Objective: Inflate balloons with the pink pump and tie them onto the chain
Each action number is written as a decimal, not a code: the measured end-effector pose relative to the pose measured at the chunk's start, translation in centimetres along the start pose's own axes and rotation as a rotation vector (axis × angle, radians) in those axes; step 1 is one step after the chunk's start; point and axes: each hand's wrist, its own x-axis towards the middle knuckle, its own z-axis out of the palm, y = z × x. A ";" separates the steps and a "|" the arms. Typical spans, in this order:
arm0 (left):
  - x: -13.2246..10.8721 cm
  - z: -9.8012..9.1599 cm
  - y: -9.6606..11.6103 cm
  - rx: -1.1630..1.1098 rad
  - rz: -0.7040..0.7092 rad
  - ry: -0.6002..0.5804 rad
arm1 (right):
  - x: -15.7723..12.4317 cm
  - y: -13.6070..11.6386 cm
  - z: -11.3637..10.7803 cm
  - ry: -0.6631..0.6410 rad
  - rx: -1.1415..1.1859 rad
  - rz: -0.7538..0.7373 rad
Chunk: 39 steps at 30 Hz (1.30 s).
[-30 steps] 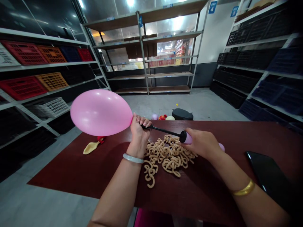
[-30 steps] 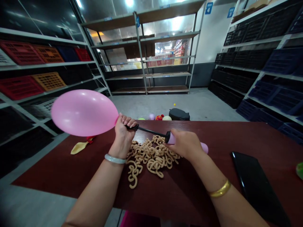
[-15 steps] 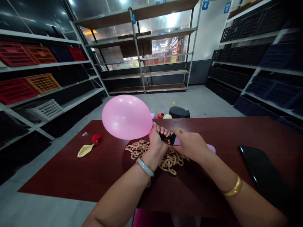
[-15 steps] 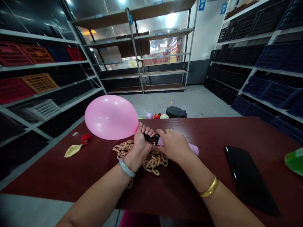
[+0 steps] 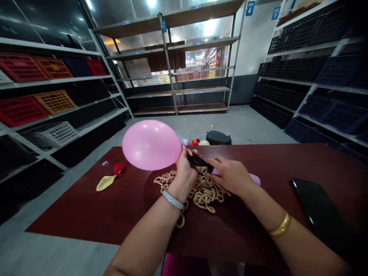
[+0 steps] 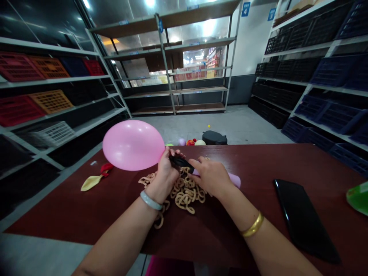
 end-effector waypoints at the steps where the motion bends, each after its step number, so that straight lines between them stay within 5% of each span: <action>1: 0.4 -0.2 0.7 -0.011 0.010 0.027 | 0.0 0.4 0.0 -0.001 -0.001 0.014; 6: 2.4 -1.3 3.4 0.070 0.058 0.093 | 0.2 4.8 0.5 0.031 -0.061 0.262; 11: 2.2 -1.2 2.8 0.240 0.006 -0.047 | -0.5 9.8 1.6 -0.149 -0.137 0.465; 15: 1.4 -0.6 1.9 0.306 -0.003 -0.180 | -1.2 11.2 2.2 -0.235 -0.135 0.512; 18: 0.4 -0.5 0.7 0.432 -0.042 -0.229 | -0.7 10.2 1.9 -0.092 -0.100 0.488; 21: -1.0 -0.6 -1.3 0.603 -0.120 -0.330 | 0.4 7.4 1.4 0.170 0.156 0.251; 24: -2.6 -0.4 -3.0 0.654 -0.165 -0.431 | 1.0 3.8 1.3 0.133 0.614 0.046; 29: -4.0 0.3 -3.1 0.761 -0.212 -0.555 | 0.7 0.5 1.0 -0.123 1.273 0.184; 35: -3.3 0.4 -1.4 1.084 -0.006 -0.634 | 1.1 0.6 0.7 0.218 1.509 0.260; 39: -3.1 0.7 -0.2 1.009 0.040 -0.703 | 1.0 1.2 1.1 0.056 1.690 0.359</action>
